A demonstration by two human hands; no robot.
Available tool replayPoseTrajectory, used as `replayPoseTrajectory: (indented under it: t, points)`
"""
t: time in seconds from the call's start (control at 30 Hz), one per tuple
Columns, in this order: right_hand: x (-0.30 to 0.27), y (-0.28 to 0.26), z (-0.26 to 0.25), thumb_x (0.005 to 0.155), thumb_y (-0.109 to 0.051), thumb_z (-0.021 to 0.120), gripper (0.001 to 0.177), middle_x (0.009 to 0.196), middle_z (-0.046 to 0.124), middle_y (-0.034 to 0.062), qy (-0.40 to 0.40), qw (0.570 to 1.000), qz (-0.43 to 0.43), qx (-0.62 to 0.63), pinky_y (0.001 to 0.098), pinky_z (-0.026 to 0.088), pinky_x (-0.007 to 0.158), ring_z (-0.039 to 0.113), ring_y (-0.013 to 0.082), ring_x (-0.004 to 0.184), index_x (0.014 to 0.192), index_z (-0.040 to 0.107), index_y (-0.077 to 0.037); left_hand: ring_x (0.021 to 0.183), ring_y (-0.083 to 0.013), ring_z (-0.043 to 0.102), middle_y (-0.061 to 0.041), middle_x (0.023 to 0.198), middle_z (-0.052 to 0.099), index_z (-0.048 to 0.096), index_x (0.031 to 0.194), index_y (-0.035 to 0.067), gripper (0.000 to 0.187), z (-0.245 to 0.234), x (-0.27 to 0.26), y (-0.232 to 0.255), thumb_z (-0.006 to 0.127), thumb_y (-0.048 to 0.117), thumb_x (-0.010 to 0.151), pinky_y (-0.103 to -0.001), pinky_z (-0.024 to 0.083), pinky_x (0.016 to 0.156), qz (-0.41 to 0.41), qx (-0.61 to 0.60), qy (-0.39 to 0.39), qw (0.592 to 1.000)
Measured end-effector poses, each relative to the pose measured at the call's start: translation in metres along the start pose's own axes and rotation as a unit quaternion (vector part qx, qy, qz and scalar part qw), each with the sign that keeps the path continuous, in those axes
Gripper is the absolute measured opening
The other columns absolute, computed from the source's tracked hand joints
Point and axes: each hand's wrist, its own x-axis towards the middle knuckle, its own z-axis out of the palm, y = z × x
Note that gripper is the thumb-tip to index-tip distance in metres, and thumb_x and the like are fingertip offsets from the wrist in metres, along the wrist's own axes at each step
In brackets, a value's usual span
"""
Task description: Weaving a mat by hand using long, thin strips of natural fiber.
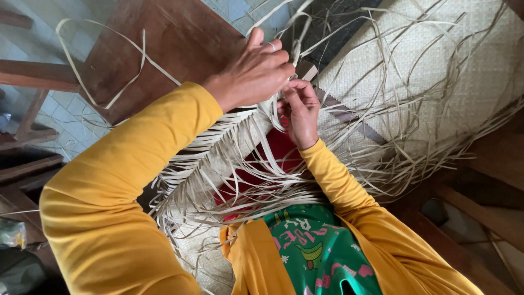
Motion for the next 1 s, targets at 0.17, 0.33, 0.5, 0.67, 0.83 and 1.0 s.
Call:
replayPoseTrajectory:
  t: [0.17, 0.33, 0.5, 0.67, 0.83, 1.0]
  points:
    - [-0.004, -0.002, 0.000, 0.097, -0.016, 0.071, 0.009, 0.077, 0.067, 0.0037, -0.012, 1.000, -0.008, -0.009, 0.0214, 0.056, 0.053, 0.068, 0.0108, 0.061, 0.102, 0.065, -0.011, 0.105, -0.0318, 0.057, -0.002, 0.086, 0.063, 0.072, 0.081, 0.012, 0.009, 0.012, -0.001, 0.006, 0.074, 0.015, 0.089, -0.047, 0.035, 0.083, 0.007, 0.056, 0.032, 0.998]
    - [0.007, 0.016, -0.009, 0.095, -0.009, 0.071, 0.006, 0.075, 0.063, 0.0021, -0.001, 1.000, -0.011, 0.020, 0.0275, 0.051, 0.043, 0.059, 0.0120, 0.053, 0.095, 0.066, -0.006, 0.107, -0.0341, 0.053, -0.006, 0.098, 0.062, 0.071, 0.088, 0.012, 0.012, 0.016, -0.016, 0.014, 0.062, 0.013, 0.095, -0.049, 0.039, 0.088, 0.213, 0.257, 0.143, 0.932]
    - [0.003, 0.003, -0.004, 0.095, -0.006, 0.071, 0.007, 0.077, 0.067, 0.0034, -0.001, 1.000, 0.026, 0.016, 0.0288, 0.068, 0.056, 0.074, 0.0182, 0.063, 0.094, 0.065, -0.007, 0.090, -0.0316, 0.052, -0.008, 0.082, 0.055, 0.068, 0.077, 0.009, 0.021, 0.043, -0.032, -0.006, 0.061, 0.001, 0.094, -0.048, 0.038, 0.085, 0.305, 0.167, 0.252, 0.903]
    - [0.010, 0.004, -0.011, 0.095, -0.004, 0.065, 0.013, 0.079, 0.071, 0.0135, -0.038, 0.996, 0.078, 0.027, 0.0290, 0.069, 0.060, 0.077, 0.0214, 0.069, 0.106, 0.064, 0.003, 0.092, -0.0317, 0.048, -0.011, 0.091, 0.053, 0.069, 0.080, 0.004, 0.015, 0.025, -0.036, -0.003, 0.060, -0.002, 0.089, -0.053, 0.035, 0.099, 0.299, 0.192, 0.207, 0.911]
    - [0.015, 0.002, -0.020, 0.096, -0.008, 0.067, 0.020, 0.083, 0.073, 0.0154, -0.061, 0.993, 0.094, 0.030, 0.0289, 0.069, 0.062, 0.078, 0.0216, 0.072, 0.112, 0.064, 0.005, 0.106, -0.0288, 0.046, -0.005, 0.099, 0.047, 0.066, 0.084, 0.009, 0.024, 0.019, -0.039, 0.000, 0.050, -0.008, 0.090, -0.053, 0.030, 0.103, 0.271, 0.237, 0.193, 0.913]
    - [0.017, -0.001, -0.021, 0.100, -0.015, 0.061, 0.028, 0.088, 0.073, 0.0178, -0.085, 0.989, 0.107, 0.049, 0.0278, 0.070, 0.064, 0.078, 0.0220, 0.076, 0.118, 0.061, 0.007, 0.107, -0.0375, 0.044, -0.012, 0.098, 0.047, 0.066, 0.082, 0.005, 0.017, 0.016, -0.041, 0.007, 0.055, -0.007, 0.085, -0.060, 0.027, 0.101, 0.263, 0.203, 0.135, 0.933]
